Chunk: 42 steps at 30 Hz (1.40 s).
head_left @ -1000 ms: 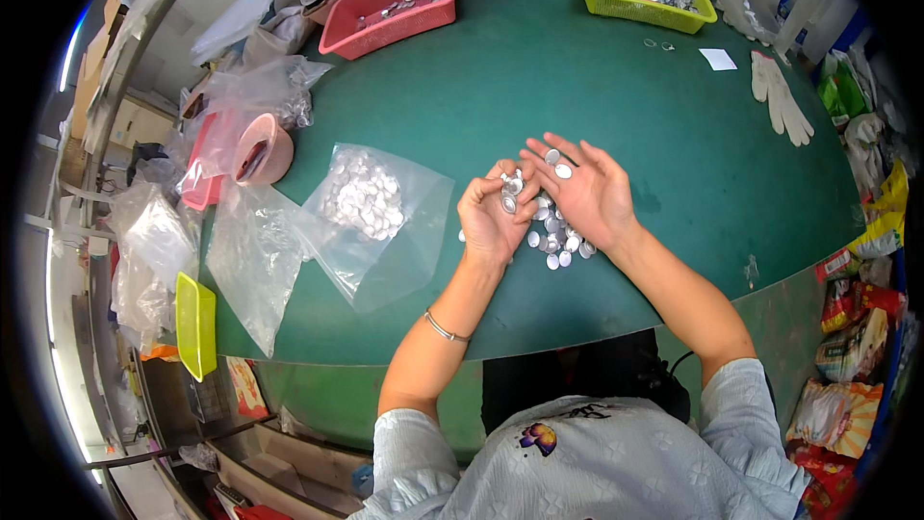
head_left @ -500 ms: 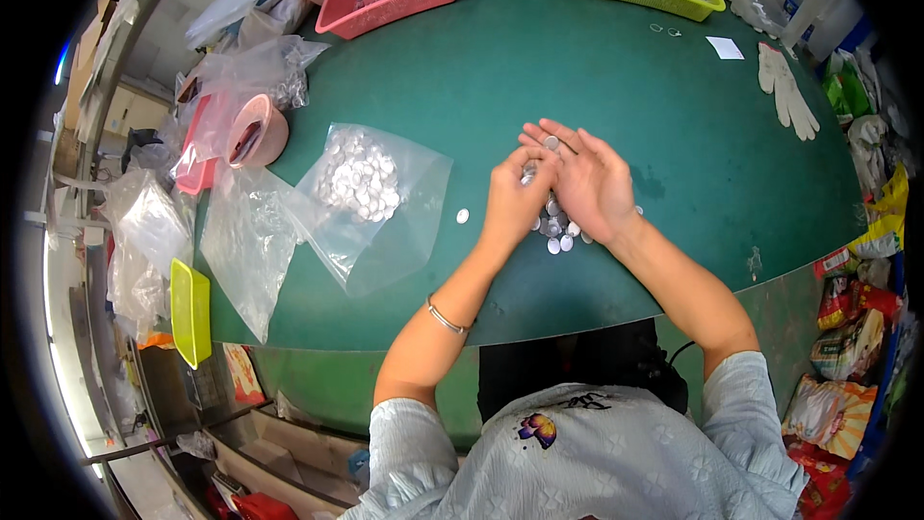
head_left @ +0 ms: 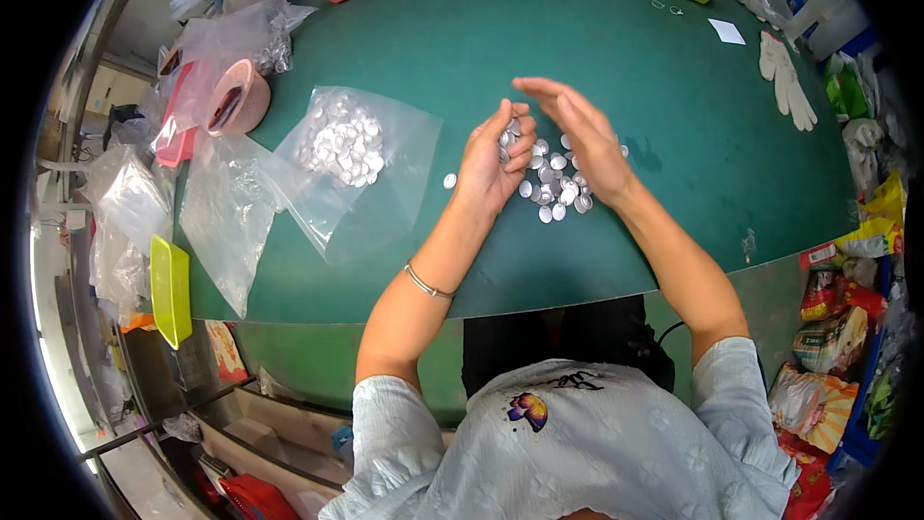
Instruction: The person sorts small, white, circular discs on a green table. They pick up handfuls of the discs, separate them, and place them into a clear plastic bag. The person occasionally gathers scattered discs from the table surface to continue the sorting process.
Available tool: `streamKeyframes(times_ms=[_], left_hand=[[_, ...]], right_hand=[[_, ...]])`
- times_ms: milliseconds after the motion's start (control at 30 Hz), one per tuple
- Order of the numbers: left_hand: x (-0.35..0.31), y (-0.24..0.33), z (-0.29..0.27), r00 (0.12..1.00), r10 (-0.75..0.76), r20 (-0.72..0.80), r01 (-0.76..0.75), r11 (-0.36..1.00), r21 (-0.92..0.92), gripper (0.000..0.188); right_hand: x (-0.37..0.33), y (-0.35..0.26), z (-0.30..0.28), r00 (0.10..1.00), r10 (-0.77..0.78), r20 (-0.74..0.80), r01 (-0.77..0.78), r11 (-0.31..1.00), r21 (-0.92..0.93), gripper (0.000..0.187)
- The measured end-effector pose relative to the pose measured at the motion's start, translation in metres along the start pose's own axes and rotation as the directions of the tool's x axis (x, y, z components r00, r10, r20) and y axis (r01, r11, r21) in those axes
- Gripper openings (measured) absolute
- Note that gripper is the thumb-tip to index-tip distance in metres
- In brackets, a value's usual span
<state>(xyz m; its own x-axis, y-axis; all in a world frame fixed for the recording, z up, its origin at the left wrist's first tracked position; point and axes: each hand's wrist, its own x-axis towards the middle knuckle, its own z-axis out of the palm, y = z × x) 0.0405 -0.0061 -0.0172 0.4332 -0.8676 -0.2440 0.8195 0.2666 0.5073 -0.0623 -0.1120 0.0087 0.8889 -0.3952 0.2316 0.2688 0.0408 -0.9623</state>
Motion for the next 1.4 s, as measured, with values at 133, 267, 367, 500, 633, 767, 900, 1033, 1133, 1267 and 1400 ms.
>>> streamKeyframes(times_ms=[133, 267, 367, 500, 633, 767, 900, 1033, 1133, 1267, 1400], left_hand=[[-0.009, 0.007, 0.014, 0.996, 0.094, -0.01, -0.091, 0.985, 0.148, 0.025], [-0.023, 0.012, 0.021, 0.968, 0.249, 0.006, -0.243, 0.938, 0.247, 0.025], [-0.053, 0.018, 0.032, 0.916, 0.38, -0.129, -0.336, 0.902, 0.272, 0.021], [-0.1, 0.034, 0.016, 0.842, 0.363, -0.398, -0.403, 0.915, -0.019, 0.012], [-0.099, 0.069, -0.017, 0.599, 0.502, -0.624, -0.65, 0.76, -0.013, 0.014], [-0.079, 0.1, -0.022, 0.5, 0.703, -0.506, -0.691, 0.676, 0.257, 0.028], [-0.083, 0.081, -0.006, 0.514, 0.731, -0.449, -0.537, 0.682, 0.496, 0.048], [-0.097, 0.027, -0.004, 0.563, 0.81, 0.164, -0.434, 0.121, 0.893, 0.038], [-0.102, -0.008, 0.006, 0.759, 0.443, 0.477, -0.389, -0.279, 0.878, 0.041], [-0.087, -0.029, -0.012, 0.785, 0.486, 0.384, -0.027, -0.592, 0.805, 0.039], [-0.078, -0.035, -0.029, 0.821, 0.386, 0.421, -0.176, -0.53, 0.83, 0.04]], right_hand=[[-0.005, -0.021, -0.022, 0.995, 0.101, -0.011, -0.093, 0.868, -0.487, 0.051], [-0.046, -0.014, -0.039, 0.979, 0.145, 0.142, 0.072, 0.405, -0.911, 0.084], [-0.07, -0.008, -0.034, 0.982, 0.179, 0.056, 0.015, 0.223, -0.975, 0.097], [-0.065, 0.007, -0.024, 0.982, 0.097, 0.162, 0.131, 0.264, -0.956, 0.099], [-0.042, 0.017, 0.002, 0.945, 0.044, 0.324, 0.288, 0.353, -0.89, 0.093], [-0.036, 0.024, 0.011, 0.908, -0.048, 0.416, 0.393, 0.44, -0.808, 0.063], [-0.039, 0.022, 0.011, 0.903, -0.189, 0.387, 0.429, 0.462, -0.776, 0.034], [-0.043, 0.025, 0.014, 0.907, -0.22, 0.358, 0.42, 0.415, -0.807, 0.023], [-0.043, 0.027, 0.012, 0.879, -0.306, 0.366, 0.456, 0.31, -0.835, 0.018], [-0.041, 0.032, 0.01, 0.841, -0.363, 0.4, 0.496, 0.223, -0.84, 0.016], [-0.038, 0.029, 0.006, 0.871, -0.454, 0.186, 0.379, 0.382, -0.843, 0.016]])
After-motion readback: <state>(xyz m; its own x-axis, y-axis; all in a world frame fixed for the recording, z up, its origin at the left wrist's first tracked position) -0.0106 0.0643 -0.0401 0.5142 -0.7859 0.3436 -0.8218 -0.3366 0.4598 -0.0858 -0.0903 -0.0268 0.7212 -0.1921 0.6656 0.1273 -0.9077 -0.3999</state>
